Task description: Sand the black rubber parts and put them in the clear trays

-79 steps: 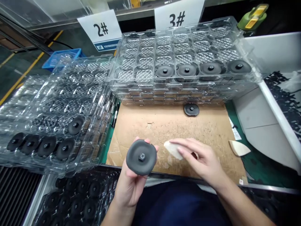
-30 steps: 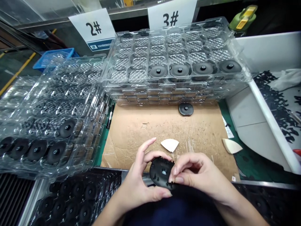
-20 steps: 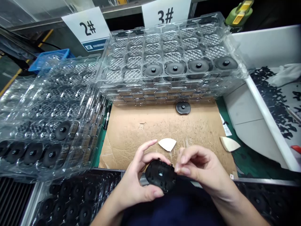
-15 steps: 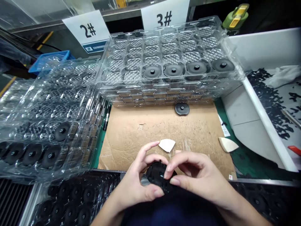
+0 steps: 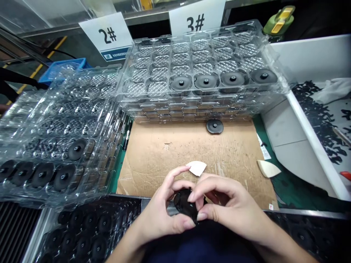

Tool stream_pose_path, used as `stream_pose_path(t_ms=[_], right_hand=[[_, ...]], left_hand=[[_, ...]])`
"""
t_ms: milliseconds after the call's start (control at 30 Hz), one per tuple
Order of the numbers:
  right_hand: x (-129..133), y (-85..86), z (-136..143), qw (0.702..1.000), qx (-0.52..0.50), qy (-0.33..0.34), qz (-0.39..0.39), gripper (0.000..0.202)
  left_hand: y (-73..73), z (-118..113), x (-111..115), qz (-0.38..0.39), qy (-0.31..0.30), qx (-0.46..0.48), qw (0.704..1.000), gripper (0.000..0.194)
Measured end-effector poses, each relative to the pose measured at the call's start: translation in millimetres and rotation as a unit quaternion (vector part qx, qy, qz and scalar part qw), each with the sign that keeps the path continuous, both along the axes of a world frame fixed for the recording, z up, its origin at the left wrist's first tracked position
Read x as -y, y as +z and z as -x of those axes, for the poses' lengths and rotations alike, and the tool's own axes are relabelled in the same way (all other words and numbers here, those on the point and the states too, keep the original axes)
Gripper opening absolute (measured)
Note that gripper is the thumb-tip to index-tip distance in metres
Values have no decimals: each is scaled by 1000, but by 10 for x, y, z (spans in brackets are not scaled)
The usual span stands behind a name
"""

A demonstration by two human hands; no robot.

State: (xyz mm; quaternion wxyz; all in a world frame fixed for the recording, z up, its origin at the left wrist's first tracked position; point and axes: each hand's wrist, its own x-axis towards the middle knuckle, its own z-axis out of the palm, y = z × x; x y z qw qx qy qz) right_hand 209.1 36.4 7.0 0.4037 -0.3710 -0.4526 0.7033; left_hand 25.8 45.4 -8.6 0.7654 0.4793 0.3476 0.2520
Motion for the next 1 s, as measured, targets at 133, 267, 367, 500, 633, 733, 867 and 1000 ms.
stream_pose_path(t_ms=[133,267,367,500,633,733,867,1000], right_hand=[[7,6,14,1000,-8,-1,8,34],[29,19,20,999,43,4,-28,33],[48,5,4,998,53,-10,-33,26],[61,-43,-43,999,13,-30,32,21],[53,-69,-81,998,47,11,47,16],[28,-58,-76,997,58,24,39,16],[-22,-21,-31,997,15,32,63,19],[-43,-4,8,991,-60,48,110,22]], left_hand=[[-20,10,10,-4,1,-2,1000,86],[-43,21,17,-17,2,-19,1000,88],[-32,33,11,-29,1,-34,999,88],[-3,60,-10,-51,18,-39,998,86],[7,84,-36,-62,32,-40,997,85],[9,91,-46,-66,29,-43,996,83],[13,98,-48,-61,19,-40,997,84],[19,118,-56,-56,-2,-31,998,87]])
